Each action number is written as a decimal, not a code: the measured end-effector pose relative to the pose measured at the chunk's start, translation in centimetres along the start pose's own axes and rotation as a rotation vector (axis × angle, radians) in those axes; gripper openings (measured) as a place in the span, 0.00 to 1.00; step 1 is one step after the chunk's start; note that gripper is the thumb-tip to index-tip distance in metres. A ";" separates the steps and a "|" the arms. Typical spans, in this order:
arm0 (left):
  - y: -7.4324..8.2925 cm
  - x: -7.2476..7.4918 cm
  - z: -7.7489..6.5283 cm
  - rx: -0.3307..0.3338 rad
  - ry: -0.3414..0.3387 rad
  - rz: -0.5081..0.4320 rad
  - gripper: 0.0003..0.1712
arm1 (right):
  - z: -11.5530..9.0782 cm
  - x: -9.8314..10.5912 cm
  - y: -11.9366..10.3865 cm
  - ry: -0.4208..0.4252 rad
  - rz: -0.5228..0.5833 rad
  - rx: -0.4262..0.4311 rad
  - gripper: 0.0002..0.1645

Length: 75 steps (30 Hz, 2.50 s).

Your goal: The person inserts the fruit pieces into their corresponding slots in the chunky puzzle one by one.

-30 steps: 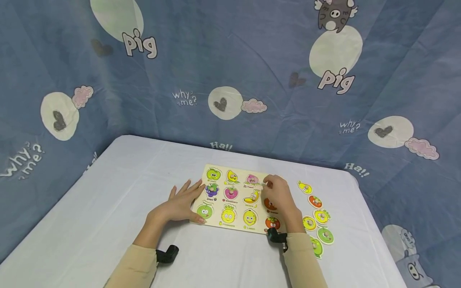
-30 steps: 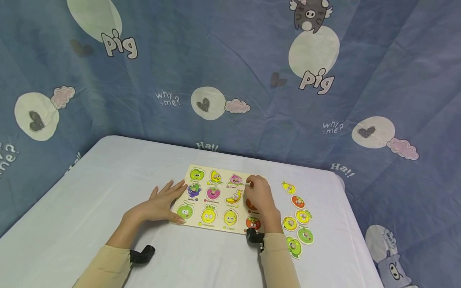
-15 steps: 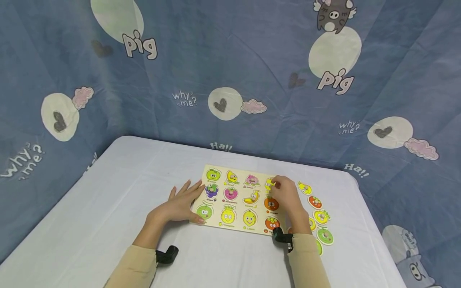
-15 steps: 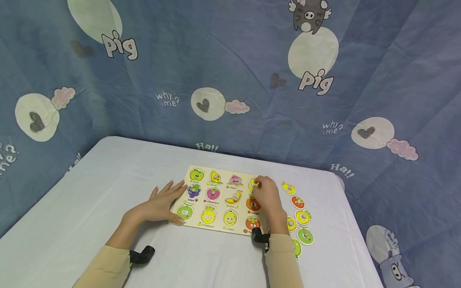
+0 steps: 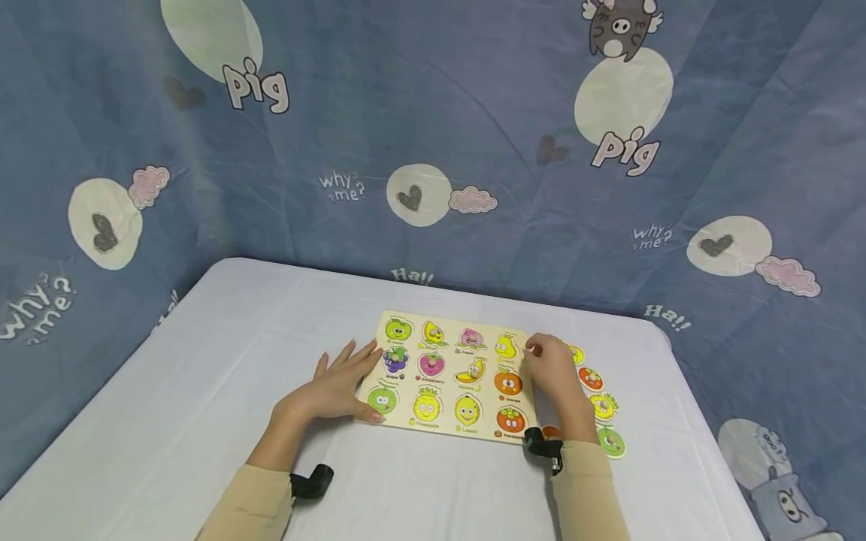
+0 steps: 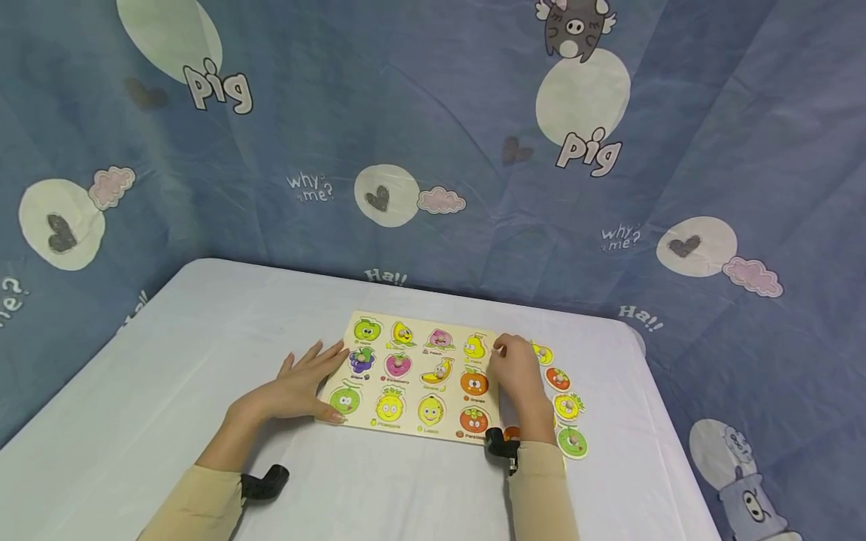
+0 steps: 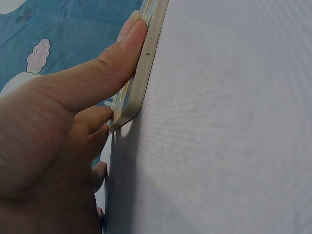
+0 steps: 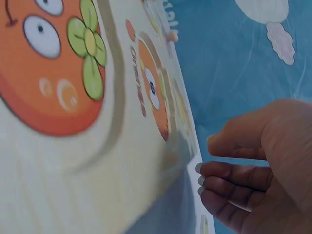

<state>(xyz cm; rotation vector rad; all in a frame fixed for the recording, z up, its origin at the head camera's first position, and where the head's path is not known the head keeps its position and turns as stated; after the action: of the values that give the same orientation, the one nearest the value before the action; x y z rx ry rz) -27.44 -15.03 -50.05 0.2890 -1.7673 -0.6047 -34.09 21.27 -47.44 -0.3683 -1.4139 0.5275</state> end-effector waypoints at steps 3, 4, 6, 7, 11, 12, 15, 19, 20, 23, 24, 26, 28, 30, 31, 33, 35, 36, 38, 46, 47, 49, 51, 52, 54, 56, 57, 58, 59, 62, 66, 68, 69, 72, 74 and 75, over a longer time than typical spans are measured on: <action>0.0 0.0 0.0 -0.001 0.003 -0.003 0.74 | 0.0 0.4 0.4 0.009 -0.010 -0.012 0.14; 0.0 0.0 0.0 -0.001 0.003 -0.003 0.74 | -0.1 0.6 0.6 0.012 -0.014 -0.018 0.14; 0.0 0.0 0.0 0.001 0.005 -0.001 0.74 | -0.1 0.8 0.8 0.013 -0.027 -0.031 0.14; 0.0 0.0 0.0 0.001 0.006 0.000 0.74 | -0.1 0.9 1.0 0.014 -0.030 -0.039 0.14; -0.1 0.0 0.0 0.001 0.006 0.003 0.74 | -0.2 1.5 1.8 0.028 -0.054 -0.059 0.15; -0.1 0.0 0.1 0.002 0.005 0.005 0.74 | -0.3 1.6 2.0 0.034 -0.060 -0.059 0.15; -0.2 -0.1 0.1 0.003 0.001 0.015 0.73 | -0.5 2.1 2.6 0.053 -0.078 -0.062 0.15; -0.2 -0.2 0.2 0.000 0.001 0.022 0.74 | -0.7 2.8 3.5 0.071 -0.086 -0.069 0.16; -0.2 -0.2 0.2 0.000 0.002 0.022 0.74 | -0.8 2.9 3.8 0.075 -0.087 -0.074 0.16; -0.2 -0.2 0.3 0.002 0.005 0.025 0.74 | -1.0 3.3 4.3 0.090 -0.087 -0.092 0.17; -0.2 -0.2 0.3 0.000 0.005 0.024 0.74 | -1.0 3.5 4.5 0.095 -0.084 -0.100 0.18; -0.3 -0.2 0.3 0.002 0.004 0.023 0.74 | -1.2 3.7 4.8 0.104 -0.084 -0.120 0.18; -0.2 -0.2 0.3 0.002 0.004 0.016 0.74 | -1.3 3.9 5.0 0.113 -0.079 -0.141 0.18; -0.2 -0.1 0.2 0.001 0.002 0.008 0.74 | -1.4 3.9 5.2 0.119 -0.073 -0.165 0.18; -0.2 -0.1 0.2 0.002 0.003 0.007 0.74 | -1.5 4.0 5.4 0.121 -0.074 -0.176 0.18; -0.1 0.0 0.1 0.000 0.003 0.005 0.75 | -1.6 4.0 5.6 0.123 -0.073 -0.193 0.18; -0.1 0.0 0.0 -0.001 0.004 0.004 0.75 | -1.6 4.0 5.9 0.122 -0.068 -0.211 0.18; -0.1 0.0 0.0 -0.003 0.005 0.001 0.75 | -1.6 4.0 6.0 0.123 -0.064 -0.217 0.18; -0.1 0.1 -0.1 -0.006 0.006 -0.009 0.74 | -1.7 4.2 6.2 0.126 -0.059 -0.228 0.18; 0.1 0.0 -0.1 -0.013 0.010 -0.035 0.74 | -2.5 5.3 7.1 0.156 -0.058 -0.289 0.19; 0.0 0.0 -0.1 -0.014 0.010 -0.035 0.74 | -2.6 5.4 7.2 0.152 -0.060 -0.298 0.18; 0.0 -0.1 -0.1 -0.017 0.009 -0.034 0.74 | -2.8 5.5 7.5 0.137 -0.059 -0.317 0.17; -0.2 -0.2 0.0 -0.015 0.007 -0.026 0.74 | -2.9 5.5 7.7 0.120 -0.056 -0.336 0.16; -0.2 -0.2 0.0 -0.014 0.007 -0.021 0.74 | -3.0 5.5 7.9 0.110 -0.049 -0.346 0.16; -0.3 -0.2 0.1 -0.013 0.004 -0.014 0.74 | -3.1 5.5 8.2 0.092 -0.035 -0.366 0.15; -0.3 -0.1 0.1 -0.012 0.001 -0.010 0.74 | -3.3 5.5 8.4 0.081 -0.031 -0.383 0.15; -0.3 -0.1 0.1 -0.012 0.001 -0.008 0.74 | -3.4 5.5 8.5 0.073 -0.025 -0.392 0.15; -0.3 -0.1 0.1 -0.013 0.003 -0.007 0.74 | -3.4 5.4 8.6 0.069 -0.022 -0.397 0.15; -0.3 -0.1 0.1 -0.013 0.003 -0.007 0.74 | -3.5 5.4 8.6 0.064 -0.020 -0.403 0.15; -0.3 -0.1 0.1 -0.011 0.006 0.000 0.74 | -3.6 5.4 8.6 0.042 -0.011 -0.407 0.14; -0.3 -0.1 0.1 -0.004 -0.001 0.003 0.74 | -3.7 5.4 8.6 0.017 -0.012 -0.415 0.12; -0.4 -0.2 0.2 -0.004 -0.002 0.001 0.74 | -3.8 5.4 8.7 0.014 -0.018 -0.428 0.12; -0.4 -0.2 0.2 -0.004 0.000 0.001 0.74 | -3.8 5.4 8.7 0.013 -0.019 -0.435 0.12; -0.4 -0.1 0.2 -0.008 0.008 0.001 0.75 | -3.9 5.4 8.8 0.014 -0.021 -0.449 0.12; -0.5 -0.1 0.3 -0.010 0.010 0.006 0.75 | -3.8 5.3 8.8 0.018 -0.025 -0.446 0.11; -0.5 -0.1 0.3 -0.010 0.010 0.008 0.75 | -3.8 5.3 8.7 0.020 -0.026 -0.442 0.11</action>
<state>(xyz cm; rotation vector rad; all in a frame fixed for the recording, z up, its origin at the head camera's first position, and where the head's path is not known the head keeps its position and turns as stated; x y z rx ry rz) -27.73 -15.30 -50.45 0.2772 -1.7545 -0.6048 -31.07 31.70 -48.27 -0.7042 -1.5103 0.1839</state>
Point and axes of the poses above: each hand's wrist, its own z-axis towards the middle knuckle, its own x-axis out of the back of the hand, y = z × x, the point moved 7 cm from there along z, towards the middle knuckle, and after that the axes turned 5 degrees about x, right-handed, at the moved point
